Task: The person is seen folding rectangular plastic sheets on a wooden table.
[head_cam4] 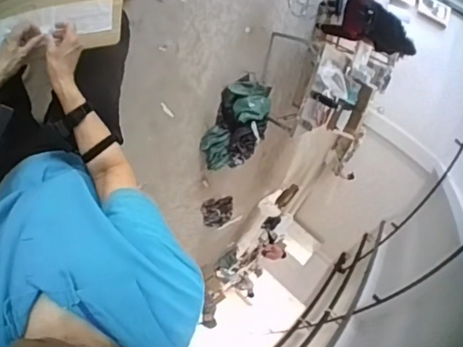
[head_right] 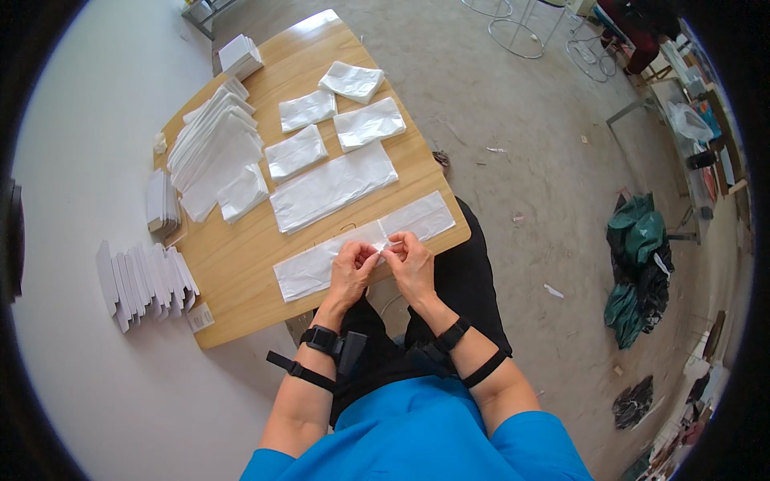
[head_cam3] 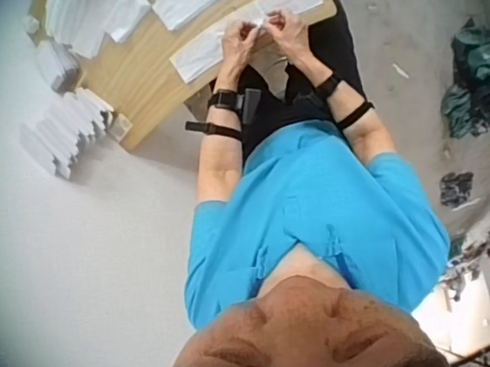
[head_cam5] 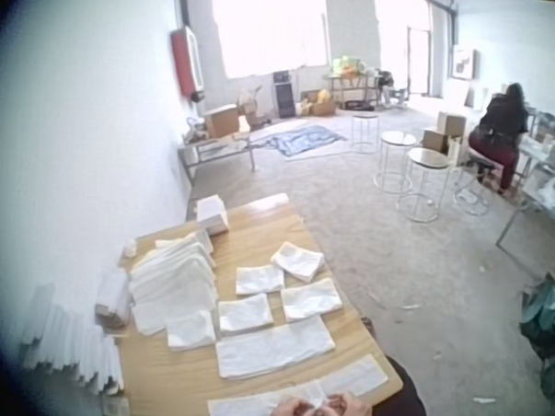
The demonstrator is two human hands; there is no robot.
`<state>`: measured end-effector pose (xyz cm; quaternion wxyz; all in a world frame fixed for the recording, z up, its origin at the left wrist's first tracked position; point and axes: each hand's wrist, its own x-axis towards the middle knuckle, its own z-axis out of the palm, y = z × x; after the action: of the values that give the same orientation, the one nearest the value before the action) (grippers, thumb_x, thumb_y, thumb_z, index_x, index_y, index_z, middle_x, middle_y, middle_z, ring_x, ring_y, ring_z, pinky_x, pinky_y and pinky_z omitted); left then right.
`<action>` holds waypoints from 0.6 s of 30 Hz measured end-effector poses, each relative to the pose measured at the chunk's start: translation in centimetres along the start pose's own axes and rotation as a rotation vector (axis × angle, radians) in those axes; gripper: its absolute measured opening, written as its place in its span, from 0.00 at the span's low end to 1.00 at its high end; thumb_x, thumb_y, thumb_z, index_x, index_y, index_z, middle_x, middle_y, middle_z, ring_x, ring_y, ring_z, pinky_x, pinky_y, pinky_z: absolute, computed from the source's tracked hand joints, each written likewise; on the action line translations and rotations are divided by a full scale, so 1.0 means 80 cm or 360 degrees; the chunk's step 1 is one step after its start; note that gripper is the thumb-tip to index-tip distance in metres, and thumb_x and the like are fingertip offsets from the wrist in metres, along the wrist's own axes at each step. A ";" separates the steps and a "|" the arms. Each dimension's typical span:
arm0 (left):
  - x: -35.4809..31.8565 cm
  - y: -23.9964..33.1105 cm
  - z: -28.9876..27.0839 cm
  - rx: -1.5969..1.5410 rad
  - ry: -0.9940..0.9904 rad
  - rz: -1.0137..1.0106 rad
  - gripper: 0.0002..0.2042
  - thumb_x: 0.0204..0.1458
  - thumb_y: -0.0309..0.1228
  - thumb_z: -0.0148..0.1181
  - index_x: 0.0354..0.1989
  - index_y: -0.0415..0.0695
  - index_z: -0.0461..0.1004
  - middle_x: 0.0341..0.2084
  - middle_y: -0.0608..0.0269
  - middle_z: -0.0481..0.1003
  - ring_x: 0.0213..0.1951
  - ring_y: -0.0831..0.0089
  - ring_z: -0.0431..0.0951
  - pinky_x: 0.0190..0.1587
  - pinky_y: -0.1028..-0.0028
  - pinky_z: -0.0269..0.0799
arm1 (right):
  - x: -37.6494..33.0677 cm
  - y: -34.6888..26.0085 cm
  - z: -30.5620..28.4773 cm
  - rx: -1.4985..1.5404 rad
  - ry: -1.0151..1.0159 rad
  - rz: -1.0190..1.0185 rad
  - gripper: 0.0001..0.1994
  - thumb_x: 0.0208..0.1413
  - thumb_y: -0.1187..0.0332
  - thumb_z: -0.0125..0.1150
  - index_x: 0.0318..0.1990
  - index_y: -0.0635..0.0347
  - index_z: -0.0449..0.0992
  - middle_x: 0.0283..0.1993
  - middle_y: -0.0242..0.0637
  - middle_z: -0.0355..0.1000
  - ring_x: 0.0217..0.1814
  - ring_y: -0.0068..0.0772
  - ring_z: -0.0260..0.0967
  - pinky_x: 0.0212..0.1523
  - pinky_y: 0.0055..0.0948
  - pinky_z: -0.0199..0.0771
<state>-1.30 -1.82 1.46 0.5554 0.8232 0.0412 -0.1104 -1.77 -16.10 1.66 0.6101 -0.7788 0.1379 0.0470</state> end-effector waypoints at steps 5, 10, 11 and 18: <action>0.001 -0.010 -0.005 -0.0142 -0.0013 -0.0076 0.05 0.52 0.27 0.61 0.30 0.38 0.75 0.26 0.66 0.67 0.26 0.80 0.68 0.32 0.79 0.67 | -0.001 0.000 -0.002 -0.0027 0.0014 -0.0065 0.12 0.49 0.74 0.64 0.41 0.64 0.72 0.28 0.39 0.75 0.28 0.29 0.74 0.31 0.25 0.73; 0.003 -0.011 -0.006 -0.0183 0.0004 -0.0115 0.07 0.54 0.30 0.60 0.32 0.38 0.73 0.27 0.65 0.68 0.27 0.79 0.68 0.32 0.77 0.67 | 0.000 0.002 0.002 -0.0384 0.0088 -0.0271 0.13 0.45 0.77 0.60 0.41 0.63 0.71 0.33 0.43 0.71 0.33 0.41 0.71 0.36 0.34 0.72; 0.003 -0.011 -0.007 -0.0182 0.0002 -0.0112 0.07 0.54 0.30 0.60 0.32 0.38 0.73 0.27 0.65 0.68 0.27 0.79 0.68 0.32 0.77 0.67 | -0.002 -0.002 0.003 -0.0383 0.0091 -0.0273 0.13 0.45 0.77 0.60 0.41 0.63 0.71 0.33 0.43 0.71 0.33 0.41 0.71 0.36 0.34 0.72; 0.004 -0.008 -0.011 -0.0044 -0.0075 -0.0065 0.08 0.54 0.31 0.57 0.32 0.38 0.71 0.27 0.64 0.69 0.28 0.77 0.68 0.33 0.76 0.67 | 0.013 -0.008 0.017 -0.0641 0.0179 -0.0261 0.20 0.44 0.72 0.62 0.48 0.60 0.68 0.42 0.44 0.67 0.39 0.47 0.70 0.39 0.41 0.72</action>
<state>-1.01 -0.74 1.10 0.5652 0.8116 0.0465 -0.1405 -0.45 -14.83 1.69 0.4354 -0.8949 0.0957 -0.0197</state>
